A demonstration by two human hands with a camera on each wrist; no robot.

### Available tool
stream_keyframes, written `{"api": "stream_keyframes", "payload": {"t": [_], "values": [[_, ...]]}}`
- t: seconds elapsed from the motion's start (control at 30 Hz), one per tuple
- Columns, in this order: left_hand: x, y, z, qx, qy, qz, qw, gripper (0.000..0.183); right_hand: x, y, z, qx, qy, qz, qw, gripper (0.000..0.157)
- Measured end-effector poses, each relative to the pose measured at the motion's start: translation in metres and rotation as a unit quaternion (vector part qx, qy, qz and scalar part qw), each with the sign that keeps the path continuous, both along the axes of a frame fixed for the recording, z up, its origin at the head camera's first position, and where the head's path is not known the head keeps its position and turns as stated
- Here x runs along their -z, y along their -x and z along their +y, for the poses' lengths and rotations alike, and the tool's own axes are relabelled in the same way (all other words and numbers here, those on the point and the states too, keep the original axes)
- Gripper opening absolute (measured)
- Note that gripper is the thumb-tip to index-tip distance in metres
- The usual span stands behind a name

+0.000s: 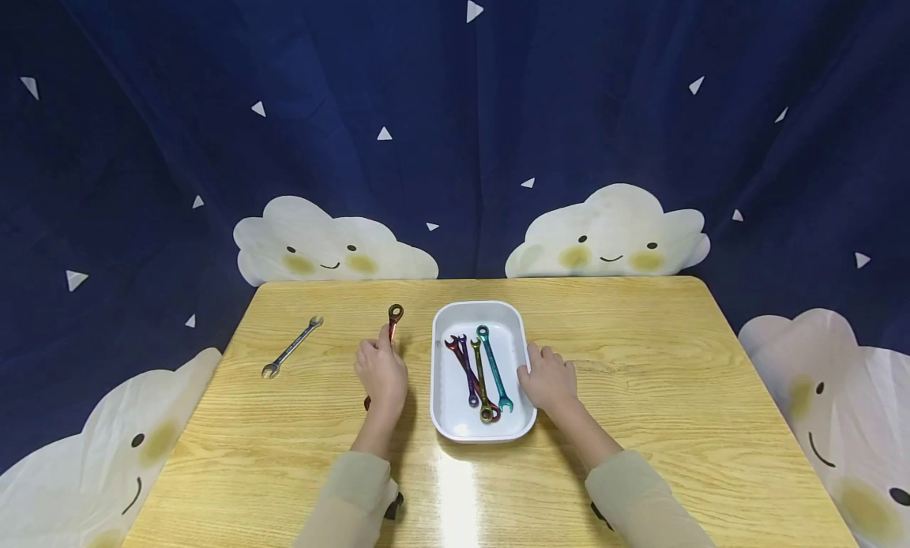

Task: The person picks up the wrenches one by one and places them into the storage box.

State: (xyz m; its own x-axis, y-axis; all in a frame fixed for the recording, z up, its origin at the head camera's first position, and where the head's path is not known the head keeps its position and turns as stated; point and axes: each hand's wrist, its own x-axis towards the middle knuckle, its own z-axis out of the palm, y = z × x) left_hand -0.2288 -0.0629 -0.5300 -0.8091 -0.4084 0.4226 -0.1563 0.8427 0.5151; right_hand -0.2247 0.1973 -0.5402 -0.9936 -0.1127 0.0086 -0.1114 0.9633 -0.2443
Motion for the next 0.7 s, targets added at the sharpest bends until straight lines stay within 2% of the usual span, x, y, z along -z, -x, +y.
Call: {"api": "stream_keyframes", "payload": {"t": [0.43,0.7], "values": [[-0.005,0.005,0.027,0.030,0.028,0.023,0.9989,0.032,0.000,0.001,0.000,0.002,0.000,-0.008,1.000,0.040],[-0.011,0.004,0.044,0.044,0.042,-0.005,0.9982,0.033,-0.001,0.000,0.000,0.001,0.000,-0.011,1.000,0.040]]}}
